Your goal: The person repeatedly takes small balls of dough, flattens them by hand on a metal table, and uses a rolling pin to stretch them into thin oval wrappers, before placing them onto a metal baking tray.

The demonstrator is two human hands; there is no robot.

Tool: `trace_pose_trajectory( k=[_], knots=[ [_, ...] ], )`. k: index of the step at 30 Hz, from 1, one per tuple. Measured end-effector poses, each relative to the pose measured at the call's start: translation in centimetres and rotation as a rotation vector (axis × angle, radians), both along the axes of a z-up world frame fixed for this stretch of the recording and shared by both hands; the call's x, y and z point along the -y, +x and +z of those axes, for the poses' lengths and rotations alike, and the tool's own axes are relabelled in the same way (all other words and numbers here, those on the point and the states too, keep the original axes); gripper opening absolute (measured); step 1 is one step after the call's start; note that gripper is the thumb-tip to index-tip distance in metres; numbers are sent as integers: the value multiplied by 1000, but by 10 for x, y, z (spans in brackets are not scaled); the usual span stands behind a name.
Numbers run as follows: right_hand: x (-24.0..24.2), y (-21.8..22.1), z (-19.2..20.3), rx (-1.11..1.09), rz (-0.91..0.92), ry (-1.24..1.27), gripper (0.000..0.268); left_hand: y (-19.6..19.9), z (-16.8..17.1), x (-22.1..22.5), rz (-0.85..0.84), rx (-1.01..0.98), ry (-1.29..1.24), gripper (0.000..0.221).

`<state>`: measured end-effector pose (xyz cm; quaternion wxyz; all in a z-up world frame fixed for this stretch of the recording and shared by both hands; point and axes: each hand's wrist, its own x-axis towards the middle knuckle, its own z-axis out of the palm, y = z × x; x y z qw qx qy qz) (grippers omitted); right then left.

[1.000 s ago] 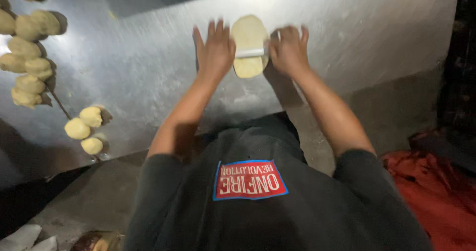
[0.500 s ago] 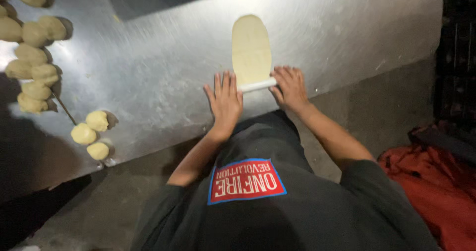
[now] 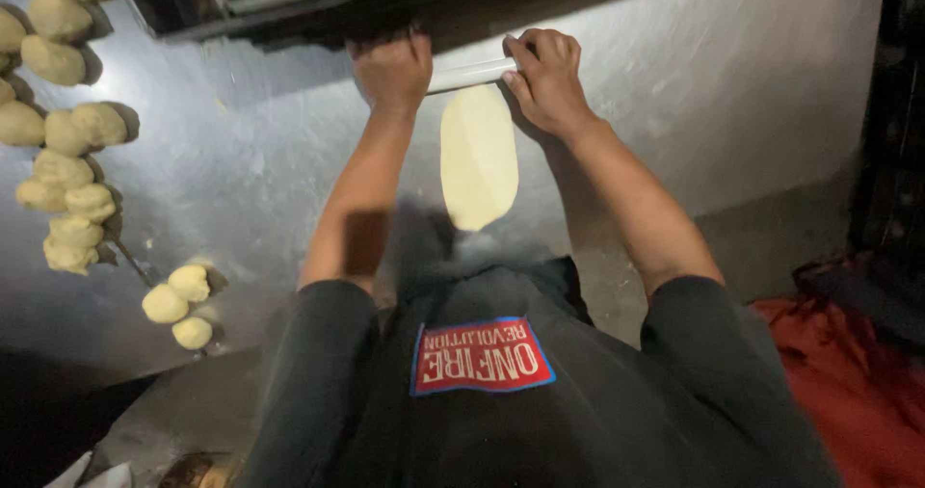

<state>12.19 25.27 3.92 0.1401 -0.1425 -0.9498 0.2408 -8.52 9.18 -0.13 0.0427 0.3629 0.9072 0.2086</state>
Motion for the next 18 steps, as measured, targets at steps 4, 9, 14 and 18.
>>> trace_pose_trajectory(
  k=[4, 9, 14, 18],
  knots=[
    [1, 5, -1, 65, -106, -63, 24, 6, 21, 19, -334, -39, 558, 23],
    [40, -8, -8, 222, 122, -25, 64, 51, 55, 33, -424, 93, 207, 43],
    [42, -12, 7, 408, 242, -177, 26, 60, 32, 48, -445, 116, 201, 14],
    [44, 2, 37, 817, 160, -561, 34, 61, 67, 65, -420, 595, -71, 19]
  ],
)
